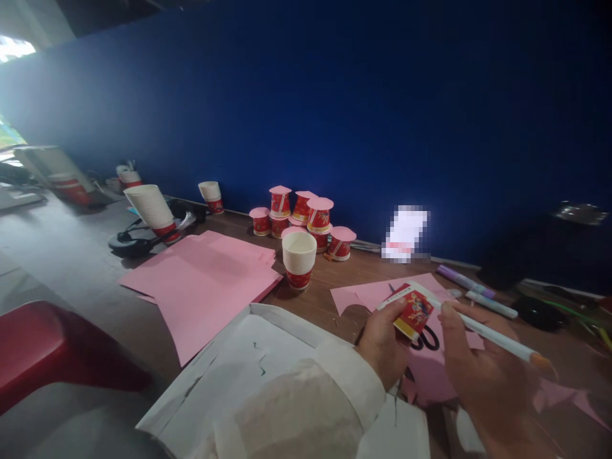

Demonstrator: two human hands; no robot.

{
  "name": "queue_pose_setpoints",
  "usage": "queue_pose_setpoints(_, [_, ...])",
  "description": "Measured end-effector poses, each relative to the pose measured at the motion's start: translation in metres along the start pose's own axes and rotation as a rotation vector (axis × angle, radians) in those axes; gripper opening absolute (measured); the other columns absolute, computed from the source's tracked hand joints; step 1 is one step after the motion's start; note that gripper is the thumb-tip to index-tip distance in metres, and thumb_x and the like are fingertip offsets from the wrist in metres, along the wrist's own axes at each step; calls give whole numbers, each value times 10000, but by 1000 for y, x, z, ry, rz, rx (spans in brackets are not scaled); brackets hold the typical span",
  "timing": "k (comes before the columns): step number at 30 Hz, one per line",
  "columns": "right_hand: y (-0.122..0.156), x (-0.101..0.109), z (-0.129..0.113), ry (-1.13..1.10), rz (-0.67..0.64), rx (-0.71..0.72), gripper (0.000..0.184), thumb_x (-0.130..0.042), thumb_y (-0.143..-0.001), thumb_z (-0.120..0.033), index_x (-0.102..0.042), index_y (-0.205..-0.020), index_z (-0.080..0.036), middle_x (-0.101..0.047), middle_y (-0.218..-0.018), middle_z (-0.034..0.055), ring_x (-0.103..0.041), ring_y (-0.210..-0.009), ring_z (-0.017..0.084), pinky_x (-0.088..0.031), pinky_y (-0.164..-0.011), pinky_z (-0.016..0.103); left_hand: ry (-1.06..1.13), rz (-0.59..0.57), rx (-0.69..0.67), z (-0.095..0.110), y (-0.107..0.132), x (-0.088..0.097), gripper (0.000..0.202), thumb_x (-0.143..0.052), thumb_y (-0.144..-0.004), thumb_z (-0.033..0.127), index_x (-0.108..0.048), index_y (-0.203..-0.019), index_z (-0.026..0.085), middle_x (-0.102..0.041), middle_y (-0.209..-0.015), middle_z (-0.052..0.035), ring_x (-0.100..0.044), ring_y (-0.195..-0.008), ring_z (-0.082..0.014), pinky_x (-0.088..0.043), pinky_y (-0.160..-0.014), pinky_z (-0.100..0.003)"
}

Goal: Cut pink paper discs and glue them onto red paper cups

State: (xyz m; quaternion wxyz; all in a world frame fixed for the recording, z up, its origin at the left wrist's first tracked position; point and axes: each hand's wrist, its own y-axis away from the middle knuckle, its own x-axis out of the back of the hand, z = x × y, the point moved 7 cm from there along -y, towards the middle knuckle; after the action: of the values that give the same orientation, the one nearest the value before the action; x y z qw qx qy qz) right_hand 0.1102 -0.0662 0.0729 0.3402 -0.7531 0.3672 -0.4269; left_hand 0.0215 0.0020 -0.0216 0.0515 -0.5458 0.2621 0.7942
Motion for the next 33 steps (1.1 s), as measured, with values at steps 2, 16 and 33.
queue_pose_setpoints(2, [-1, -2, -3, -30, -7, 26, 153, -644, -965, -351, -695, -885, -231, -737, -863, 74, -691, -808, 244, -516, -793, 395, -7, -2, 1, 1, 1, 0, 98, -746, -805, 146, -762, -897, 114, -776, -919, -101, -739, -865, -191, -556, -858, -261])
queue_pose_setpoints(16, [-7, 2, -16, -2, 0, 92, 133, -630, -969, -304, -689, -871, -238, -752, -836, 55, -714, -795, 239, -522, -777, 384, 25, 36, 57, 2, 5, -2, 93, -692, -862, 122, -770, -903, 94, -768, -906, -103, -719, -790, -162, -542, -750, -229])
queue_pose_setpoints(33, [-4, 2, -10, -24, -28, 78, 110, -641, -960, -268, -673, -861, -233, -750, -830, 48, -716, -795, 223, -547, -815, 365, 31, 91, 99, 5, 3, 2, 121, -683, -858, 136, -757, -942, 88, -771, -910, -111, -720, -776, -175, -552, -737, -246])
